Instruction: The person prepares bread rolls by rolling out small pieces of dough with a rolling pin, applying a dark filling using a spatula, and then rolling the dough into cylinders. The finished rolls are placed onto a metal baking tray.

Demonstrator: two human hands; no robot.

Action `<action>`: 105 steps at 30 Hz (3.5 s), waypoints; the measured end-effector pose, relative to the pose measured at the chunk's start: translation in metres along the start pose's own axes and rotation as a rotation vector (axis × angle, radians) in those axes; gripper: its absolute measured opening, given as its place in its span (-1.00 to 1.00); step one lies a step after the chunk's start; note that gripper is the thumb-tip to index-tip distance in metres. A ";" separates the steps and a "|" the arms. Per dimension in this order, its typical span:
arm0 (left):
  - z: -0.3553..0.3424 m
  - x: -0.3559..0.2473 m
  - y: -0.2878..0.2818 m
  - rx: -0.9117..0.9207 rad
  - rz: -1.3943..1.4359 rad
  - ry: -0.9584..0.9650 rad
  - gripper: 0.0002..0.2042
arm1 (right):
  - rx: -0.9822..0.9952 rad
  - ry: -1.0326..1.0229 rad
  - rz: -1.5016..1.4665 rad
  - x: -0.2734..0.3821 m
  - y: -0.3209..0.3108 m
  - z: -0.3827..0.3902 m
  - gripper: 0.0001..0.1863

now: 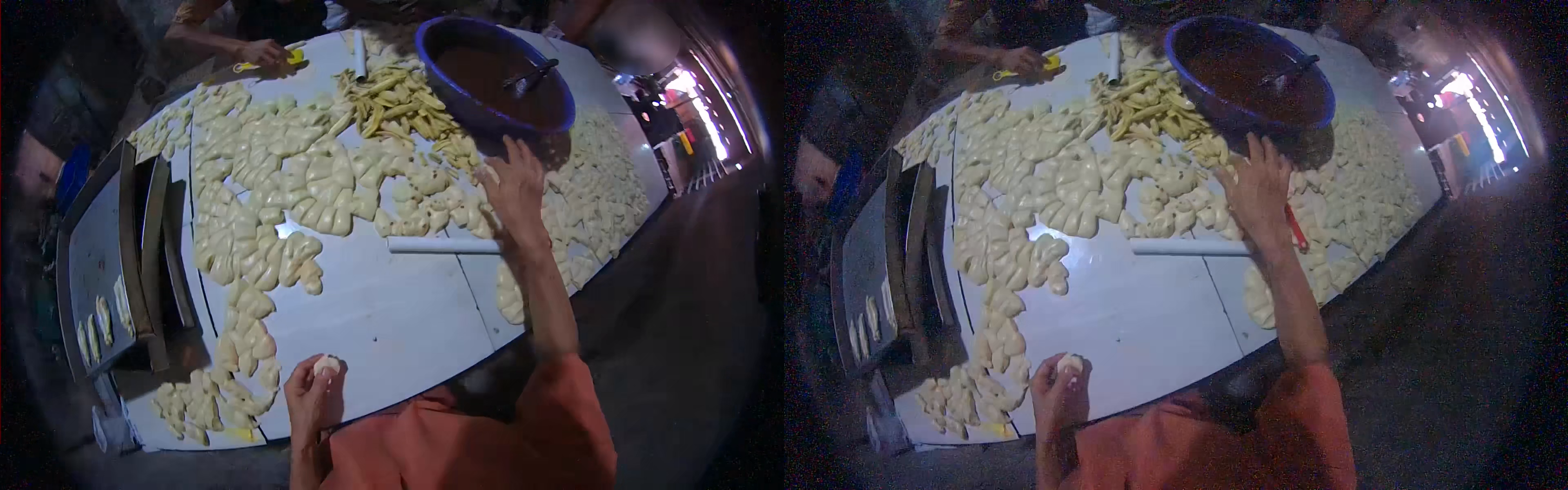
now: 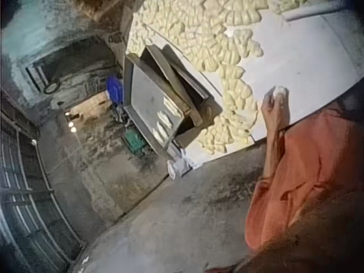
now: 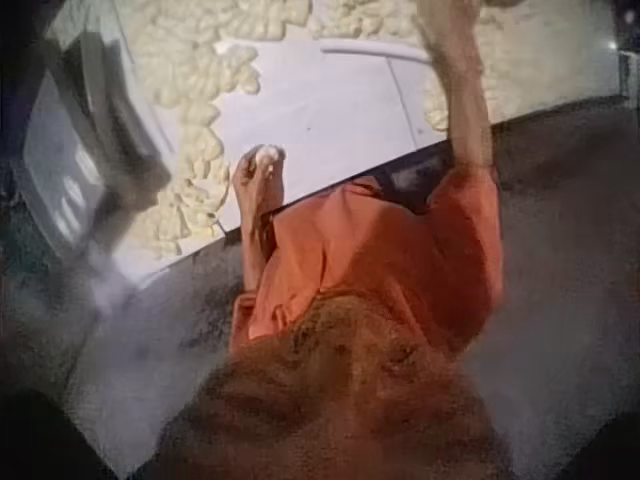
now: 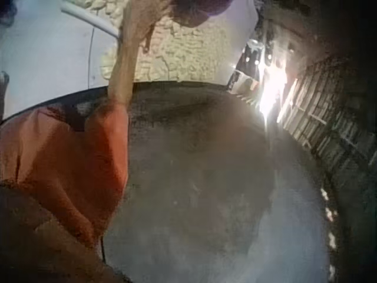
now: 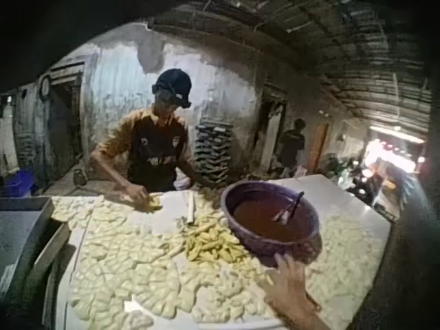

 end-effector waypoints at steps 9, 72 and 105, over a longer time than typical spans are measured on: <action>-0.013 -0.018 0.042 0.077 0.433 0.019 -0.72 | 0.865 0.134 -1.492 0.255 0.048 0.192 -0.61; -0.074 -0.077 0.011 -0.384 -1.329 0.520 -0.48 | 0.353 -0.322 -0.200 0.250 0.086 0.128 -0.36; 0.045 0.000 0.028 -0.156 -1.304 0.571 -0.37 | 0.357 -0.566 -0.569 0.213 0.008 0.249 -0.40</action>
Point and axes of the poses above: each hand's wrist, its own z-axis away from the middle knuckle, its own y-axis out of the palm, x = y × z, the point moved 9 cm from there along -z, towards the middle knuckle, and after that the axes turned 6 degrees about -z, right-handed, at the moved point
